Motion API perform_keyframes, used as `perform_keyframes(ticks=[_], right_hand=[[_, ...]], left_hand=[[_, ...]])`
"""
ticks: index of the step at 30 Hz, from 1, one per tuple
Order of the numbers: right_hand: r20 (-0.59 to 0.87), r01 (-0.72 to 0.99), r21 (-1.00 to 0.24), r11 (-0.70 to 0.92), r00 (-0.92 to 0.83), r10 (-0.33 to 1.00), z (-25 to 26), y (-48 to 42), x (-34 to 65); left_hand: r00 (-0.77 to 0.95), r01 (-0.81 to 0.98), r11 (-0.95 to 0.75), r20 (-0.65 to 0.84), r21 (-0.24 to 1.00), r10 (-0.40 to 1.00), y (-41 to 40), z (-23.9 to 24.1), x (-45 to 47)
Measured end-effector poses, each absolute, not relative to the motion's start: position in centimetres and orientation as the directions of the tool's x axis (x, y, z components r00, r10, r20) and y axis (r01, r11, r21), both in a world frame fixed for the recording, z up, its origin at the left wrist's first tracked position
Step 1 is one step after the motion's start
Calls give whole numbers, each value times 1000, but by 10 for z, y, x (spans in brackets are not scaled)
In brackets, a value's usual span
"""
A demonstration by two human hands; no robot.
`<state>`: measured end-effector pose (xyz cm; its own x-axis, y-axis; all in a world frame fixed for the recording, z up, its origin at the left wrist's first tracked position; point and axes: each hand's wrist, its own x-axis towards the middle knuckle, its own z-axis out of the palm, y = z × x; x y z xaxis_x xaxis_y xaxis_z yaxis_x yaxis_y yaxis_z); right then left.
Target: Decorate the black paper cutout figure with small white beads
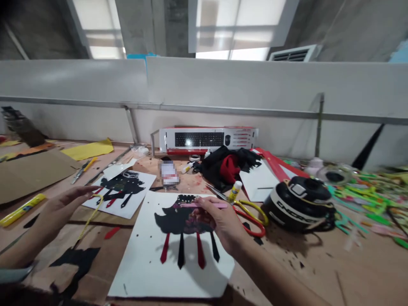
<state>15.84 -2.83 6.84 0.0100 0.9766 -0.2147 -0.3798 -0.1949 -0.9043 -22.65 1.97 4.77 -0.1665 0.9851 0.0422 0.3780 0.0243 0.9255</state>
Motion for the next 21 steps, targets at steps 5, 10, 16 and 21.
perform_keyframes(ticks=[5,10,16,21], right_hand=[[-297,-464,-855,-231,73,952,54,-36,180],[-374,-488,-817,-307,44,926,40,-40,191],[-476,-471,-773,-426,-14,879,19,-42,193],[-495,-439,-772,-460,-40,868,10,-40,195]], left_hand=[[345,-204,365,-282,908,895,-6,55,-103],[630,-313,741,-454,594,631,-25,36,-21],[620,-361,814,-535,454,574,-19,24,-12],[625,-368,844,-568,390,535,-19,20,-12]])
